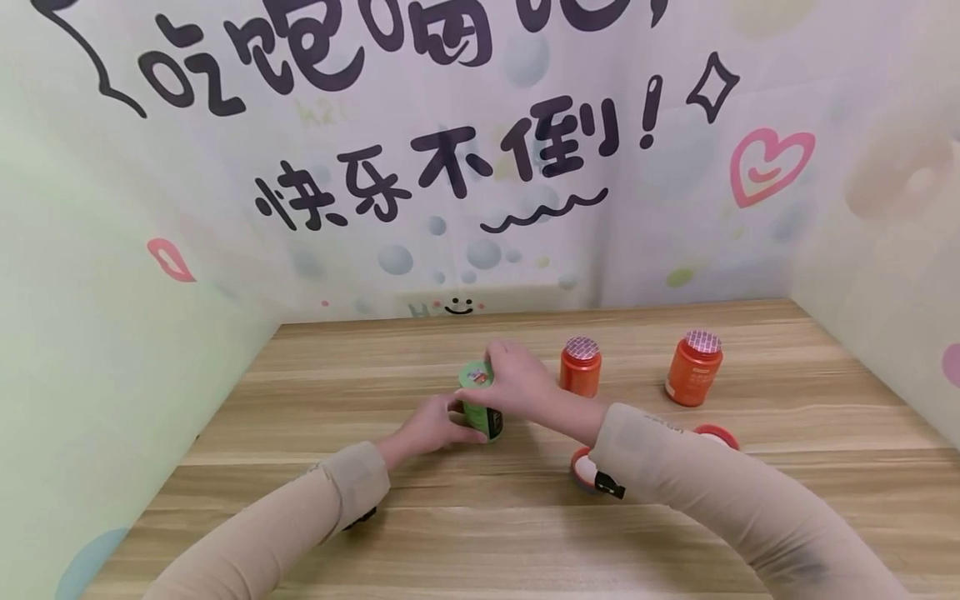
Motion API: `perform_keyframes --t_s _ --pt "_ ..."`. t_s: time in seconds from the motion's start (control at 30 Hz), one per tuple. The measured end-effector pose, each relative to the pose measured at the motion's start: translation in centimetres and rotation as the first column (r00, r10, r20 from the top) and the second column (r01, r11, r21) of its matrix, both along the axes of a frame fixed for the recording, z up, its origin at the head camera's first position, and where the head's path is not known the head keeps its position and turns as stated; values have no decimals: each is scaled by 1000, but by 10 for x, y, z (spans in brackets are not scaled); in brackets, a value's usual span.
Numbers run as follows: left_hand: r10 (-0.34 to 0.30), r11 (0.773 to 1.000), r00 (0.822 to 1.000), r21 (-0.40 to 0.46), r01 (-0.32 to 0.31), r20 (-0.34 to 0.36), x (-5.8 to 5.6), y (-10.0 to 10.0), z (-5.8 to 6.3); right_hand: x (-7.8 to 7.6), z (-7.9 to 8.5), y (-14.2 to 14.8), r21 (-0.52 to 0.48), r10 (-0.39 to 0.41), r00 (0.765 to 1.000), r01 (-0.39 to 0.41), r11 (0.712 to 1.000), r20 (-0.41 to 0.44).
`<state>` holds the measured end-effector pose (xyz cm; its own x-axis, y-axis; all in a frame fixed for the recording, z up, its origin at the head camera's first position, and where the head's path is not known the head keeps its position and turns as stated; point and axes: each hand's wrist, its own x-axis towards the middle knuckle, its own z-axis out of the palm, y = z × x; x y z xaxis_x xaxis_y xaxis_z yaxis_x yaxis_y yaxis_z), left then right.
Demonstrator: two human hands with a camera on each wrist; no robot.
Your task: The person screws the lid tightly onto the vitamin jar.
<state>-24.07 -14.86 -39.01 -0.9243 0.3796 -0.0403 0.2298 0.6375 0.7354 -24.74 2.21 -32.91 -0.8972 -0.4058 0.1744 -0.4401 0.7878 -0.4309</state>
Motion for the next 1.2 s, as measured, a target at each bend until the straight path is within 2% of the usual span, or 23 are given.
perform_keyframes --t_s 0.07,0.13,0.2,0.23,0.3,0.37,0.43,0.5,0.53,0.6,0.67,0.8,1.0,1.2 --pt "-8 1000 1000 -8 8 -12 0 1 -1 1 -1 1 67 5 999 -3 998 -42" --pt "-12 1000 1000 -4 12 -14 -1 1 -2 2 1 3 107 65 997 -60 993 -46" --pt "-16 1000 1000 4 16 -10 -1 1 -3 1 7 8 113 179 984 -176 978 -19" --pt "-18 1000 1000 8 18 -7 -1 1 -3 0 11 11 85 251 968 -252 964 13" --pt "-16 999 1000 29 16 8 -1 0 -3 -3 23 18 21 408 909 -411 912 85" --pt "-19 999 1000 36 18 10 -2 0 -3 -6 34 24 -14 545 828 -548 836 136" --pt "-20 999 1000 40 20 12 -2 -1 -2 -9 43 28 -10 636 751 -645 764 176" --pt "-22 999 1000 41 22 8 -2 -1 -2 -13 49 30 33 678 705 -698 715 206" --pt "-23 999 1000 37 23 6 -2 -1 -2 -14 51 30 60 687 693 -712 699 218" --pt "-21 999 1000 32 21 8 -2 -1 -2 -16 53 30 117 684 690 -719 685 237" --pt "-17 999 1000 27 17 9 -2 -1 -2 -17 53 29 180 672 701 -712 679 237" --pt "-17 1000 1000 23 17 3 -1 -1 -2 -19 48 28 261 672 718 -694 671 181" --pt "-29 999 1000 25 29 -8 0 -1 -2 -19 43 28 265 665 735 -673 690 134" --pt "-39 999 999 18 40 -31 -1 0 -3 -18 42 26 291 662 741 -662 691 112"
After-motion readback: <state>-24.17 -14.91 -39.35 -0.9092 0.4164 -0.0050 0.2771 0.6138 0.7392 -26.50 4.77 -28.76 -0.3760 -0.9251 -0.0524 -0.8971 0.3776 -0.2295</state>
